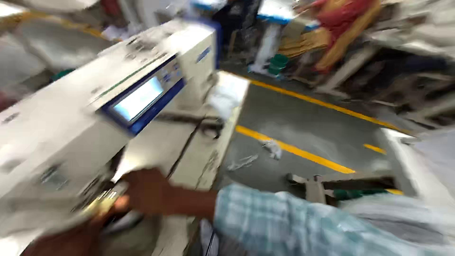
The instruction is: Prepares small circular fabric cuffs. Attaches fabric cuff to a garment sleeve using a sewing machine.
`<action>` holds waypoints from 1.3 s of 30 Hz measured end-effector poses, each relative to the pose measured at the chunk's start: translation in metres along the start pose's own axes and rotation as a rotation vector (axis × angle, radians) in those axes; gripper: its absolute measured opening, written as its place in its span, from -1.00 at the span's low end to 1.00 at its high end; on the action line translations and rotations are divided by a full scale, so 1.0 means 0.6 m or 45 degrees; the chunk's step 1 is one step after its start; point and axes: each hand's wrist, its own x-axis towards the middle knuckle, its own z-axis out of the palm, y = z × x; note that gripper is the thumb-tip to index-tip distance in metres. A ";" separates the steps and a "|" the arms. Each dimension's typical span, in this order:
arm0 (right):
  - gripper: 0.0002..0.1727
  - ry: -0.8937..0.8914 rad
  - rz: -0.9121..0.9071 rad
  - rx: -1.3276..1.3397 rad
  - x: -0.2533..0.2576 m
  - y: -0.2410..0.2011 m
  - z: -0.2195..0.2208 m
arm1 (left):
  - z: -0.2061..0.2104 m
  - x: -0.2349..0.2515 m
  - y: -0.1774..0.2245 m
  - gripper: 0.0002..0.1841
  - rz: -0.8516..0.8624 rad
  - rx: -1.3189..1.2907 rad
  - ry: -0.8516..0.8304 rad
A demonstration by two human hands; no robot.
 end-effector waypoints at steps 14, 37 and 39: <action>-0.79 -0.008 -0.052 -0.098 0.031 0.031 0.023 | 0.106 -0.035 -0.075 -0.51 0.100 0.114 0.519; -0.74 -0.117 0.157 -0.102 0.031 0.004 0.007 | 0.099 -0.039 -0.065 -0.49 0.032 0.197 0.460; -0.72 -0.094 0.155 -0.096 0.029 0.006 0.009 | 0.096 -0.039 -0.063 -0.49 0.019 0.209 0.443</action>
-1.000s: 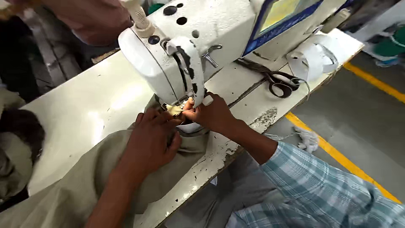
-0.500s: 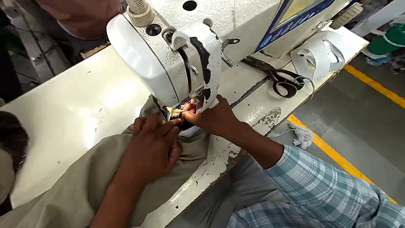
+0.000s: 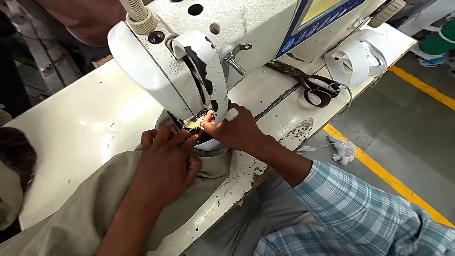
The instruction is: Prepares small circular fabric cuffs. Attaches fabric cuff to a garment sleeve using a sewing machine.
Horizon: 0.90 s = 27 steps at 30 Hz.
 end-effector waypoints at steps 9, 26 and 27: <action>-0.80 0.187 -0.258 -0.127 -0.005 0.009 0.016 | -0.005 0.051 0.002 -0.58 -0.358 -0.052 0.396; -0.83 0.179 -0.308 -0.091 -0.010 0.017 0.019 | 0.020 0.046 -0.016 -0.71 -0.105 -0.031 0.258; -0.83 0.177 -0.304 -0.095 -0.010 0.016 0.020 | 0.020 0.048 -0.017 -0.74 -0.101 -0.037 0.280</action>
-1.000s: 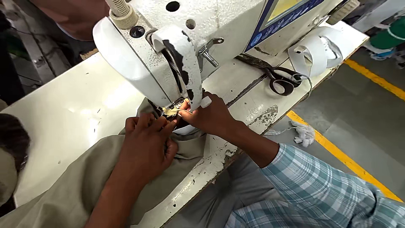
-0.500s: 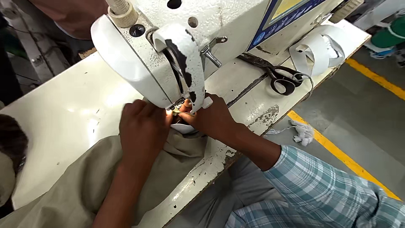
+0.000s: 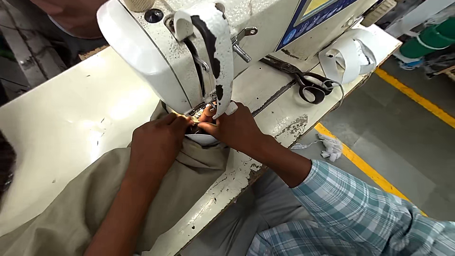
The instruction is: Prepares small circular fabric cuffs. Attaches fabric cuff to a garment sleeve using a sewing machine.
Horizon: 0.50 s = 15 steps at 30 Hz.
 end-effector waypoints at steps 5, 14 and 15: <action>-0.84 0.010 -0.041 -0.006 0.005 0.001 -0.002 | -0.004 0.007 -0.012 -0.76 0.063 -0.031 -0.005; -0.81 -0.013 -0.122 -0.089 0.001 -0.001 -0.007 | -0.011 0.044 -0.012 -0.84 -0.247 -0.119 -0.271; -0.81 -0.022 -0.123 -0.109 -0.001 -0.003 -0.010 | -0.009 0.041 -0.013 -0.84 -0.229 -0.134 -0.263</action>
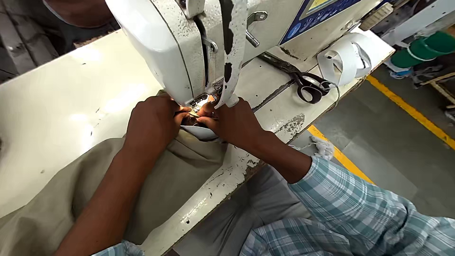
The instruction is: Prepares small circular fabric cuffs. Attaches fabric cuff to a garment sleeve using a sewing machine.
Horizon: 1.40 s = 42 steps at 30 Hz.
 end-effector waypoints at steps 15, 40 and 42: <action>-0.84 0.071 0.080 0.183 -0.003 0.003 -0.023 | 0.019 -0.015 -0.025 -0.80 0.232 -0.104 0.119; -0.93 -0.133 0.162 0.190 0.028 0.002 -0.014 | 0.015 -0.004 -0.016 -0.84 0.164 -0.101 0.158; -0.89 -0.110 0.119 0.093 0.014 -0.006 -0.004 | 0.013 -0.003 -0.014 -0.88 0.156 -0.103 0.132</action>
